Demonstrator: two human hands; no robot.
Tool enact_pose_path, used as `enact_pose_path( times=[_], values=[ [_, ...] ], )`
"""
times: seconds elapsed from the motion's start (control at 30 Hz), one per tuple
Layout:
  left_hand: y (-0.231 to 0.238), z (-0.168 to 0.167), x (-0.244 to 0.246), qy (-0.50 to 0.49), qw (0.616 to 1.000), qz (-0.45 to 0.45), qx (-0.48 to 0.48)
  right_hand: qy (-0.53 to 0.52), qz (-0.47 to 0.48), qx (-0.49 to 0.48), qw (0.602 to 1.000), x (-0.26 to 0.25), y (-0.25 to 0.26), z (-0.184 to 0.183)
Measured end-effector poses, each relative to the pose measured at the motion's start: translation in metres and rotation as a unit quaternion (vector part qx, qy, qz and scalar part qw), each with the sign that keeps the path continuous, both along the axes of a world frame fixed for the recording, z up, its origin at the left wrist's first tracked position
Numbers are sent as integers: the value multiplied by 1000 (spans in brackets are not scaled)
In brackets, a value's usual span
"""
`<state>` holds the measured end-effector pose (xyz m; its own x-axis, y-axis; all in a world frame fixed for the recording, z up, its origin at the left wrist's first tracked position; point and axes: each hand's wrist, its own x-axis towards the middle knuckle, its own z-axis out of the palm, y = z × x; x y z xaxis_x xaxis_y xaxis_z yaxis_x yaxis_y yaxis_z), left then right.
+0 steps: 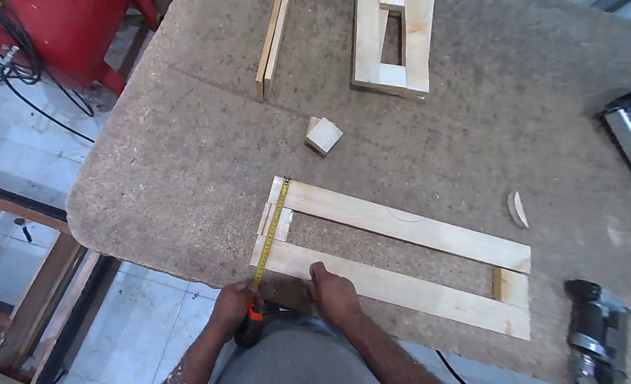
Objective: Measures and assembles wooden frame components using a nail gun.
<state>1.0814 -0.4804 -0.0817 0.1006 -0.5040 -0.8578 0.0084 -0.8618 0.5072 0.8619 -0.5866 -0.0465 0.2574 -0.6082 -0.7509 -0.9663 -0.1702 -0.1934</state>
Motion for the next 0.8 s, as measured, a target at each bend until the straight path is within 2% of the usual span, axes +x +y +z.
enact_pose_path(
  times=[0.67,0.8],
  values=[
    [2,0,-1,-25,999,-31,-19,20,-10,8,1000,4,-1,3],
    [7,2,-1,23,999,15,-31,25,-20,24,999,6,-4,4]
  ],
)
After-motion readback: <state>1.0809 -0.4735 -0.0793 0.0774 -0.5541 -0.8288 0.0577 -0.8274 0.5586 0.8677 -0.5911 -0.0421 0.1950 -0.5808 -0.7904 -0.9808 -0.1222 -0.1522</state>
